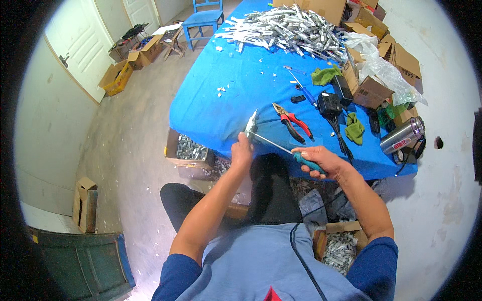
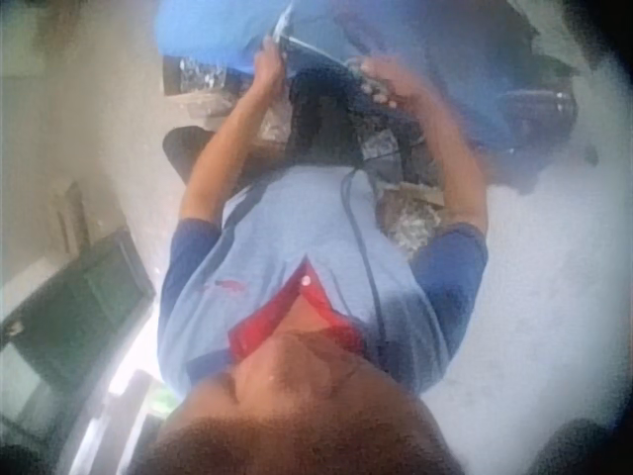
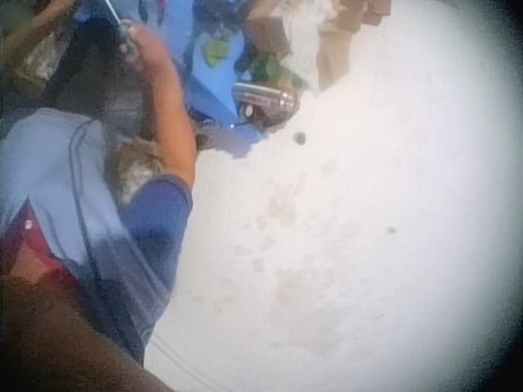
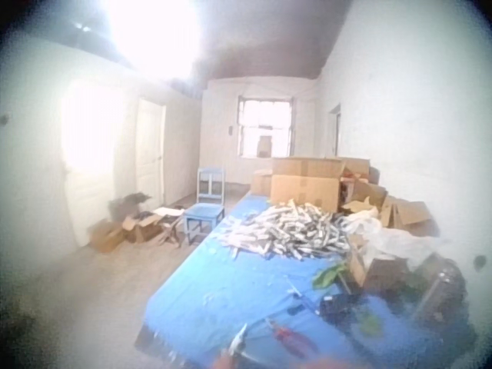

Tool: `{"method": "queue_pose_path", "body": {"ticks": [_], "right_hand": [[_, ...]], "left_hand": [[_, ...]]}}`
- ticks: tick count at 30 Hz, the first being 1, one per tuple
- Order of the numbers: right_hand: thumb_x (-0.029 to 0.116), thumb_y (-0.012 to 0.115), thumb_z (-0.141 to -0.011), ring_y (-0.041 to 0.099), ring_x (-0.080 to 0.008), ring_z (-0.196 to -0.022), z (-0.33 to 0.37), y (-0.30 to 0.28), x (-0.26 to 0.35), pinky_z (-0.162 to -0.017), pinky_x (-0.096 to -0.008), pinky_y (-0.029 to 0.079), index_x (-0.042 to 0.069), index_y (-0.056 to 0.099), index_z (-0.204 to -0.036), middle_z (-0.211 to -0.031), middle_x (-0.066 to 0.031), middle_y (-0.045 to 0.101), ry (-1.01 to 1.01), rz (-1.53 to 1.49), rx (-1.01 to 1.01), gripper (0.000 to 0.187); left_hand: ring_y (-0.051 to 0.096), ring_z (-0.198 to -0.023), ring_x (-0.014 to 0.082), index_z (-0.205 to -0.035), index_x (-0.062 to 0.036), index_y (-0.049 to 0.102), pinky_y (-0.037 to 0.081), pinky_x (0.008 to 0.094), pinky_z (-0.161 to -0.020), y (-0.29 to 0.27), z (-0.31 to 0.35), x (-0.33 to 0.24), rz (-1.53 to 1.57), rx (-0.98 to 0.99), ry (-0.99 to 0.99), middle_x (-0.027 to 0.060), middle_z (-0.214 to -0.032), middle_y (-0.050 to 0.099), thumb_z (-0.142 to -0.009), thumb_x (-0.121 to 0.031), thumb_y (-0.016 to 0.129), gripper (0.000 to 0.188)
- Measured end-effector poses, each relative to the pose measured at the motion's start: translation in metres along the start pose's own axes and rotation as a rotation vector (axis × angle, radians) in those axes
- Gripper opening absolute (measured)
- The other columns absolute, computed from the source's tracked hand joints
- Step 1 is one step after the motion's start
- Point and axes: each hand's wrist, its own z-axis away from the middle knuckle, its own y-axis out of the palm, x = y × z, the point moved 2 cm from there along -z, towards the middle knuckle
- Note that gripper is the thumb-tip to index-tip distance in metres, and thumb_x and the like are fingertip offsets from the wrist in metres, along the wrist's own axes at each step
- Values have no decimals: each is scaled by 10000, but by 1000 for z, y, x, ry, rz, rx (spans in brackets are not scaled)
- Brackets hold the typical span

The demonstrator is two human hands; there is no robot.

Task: The person scrapes a metal component with a screwdriver and then uses pliers to crimp and fit a small white part onto it while working on their lap.

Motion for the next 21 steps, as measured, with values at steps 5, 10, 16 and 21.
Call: {"method": "queue_pose_path", "body": {"ticks": [5,10,16,21], "right_hand": [[269,530,-953,547,-160,-519,5,23,-22,-525,-332,475,147,585,-1289,-714,-79,603,-416,515,-203,362],[245,592,-901,613,-344,-619,15,32,-5,-595,-448,497,145,578,-1224,-736,-145,620,-740,1173,-456,339],[227,608,-889,626,-341,-647,22,34,10,-581,-464,492,154,581,-1195,-716,-149,616,-700,1426,-415,316],[238,588,-923,570,-202,-553,-5,-4,0,-489,-359,455,143,593,-1267,-655,-105,588,-644,827,-166,357]], "left_hand": [[392,-483,156,-687,-29,531,312,343,-452,-2,4,1,-47,-18,22,33,-565,460,-949,-587,374,636],[339,-394,145,-665,-80,491,261,322,-373,-3,10,-6,47,40,-131,4,-505,399,-934,-630,391,620],[418,-507,151,-687,-40,548,324,340,-454,-9,11,-9,-10,18,-177,30,-602,488,-955,-539,402,585],[441,-518,167,-680,-29,558,337,351,-469,-8,15,-12,-2,80,-183,49,-621,515,-954,-532,393,596]]}}
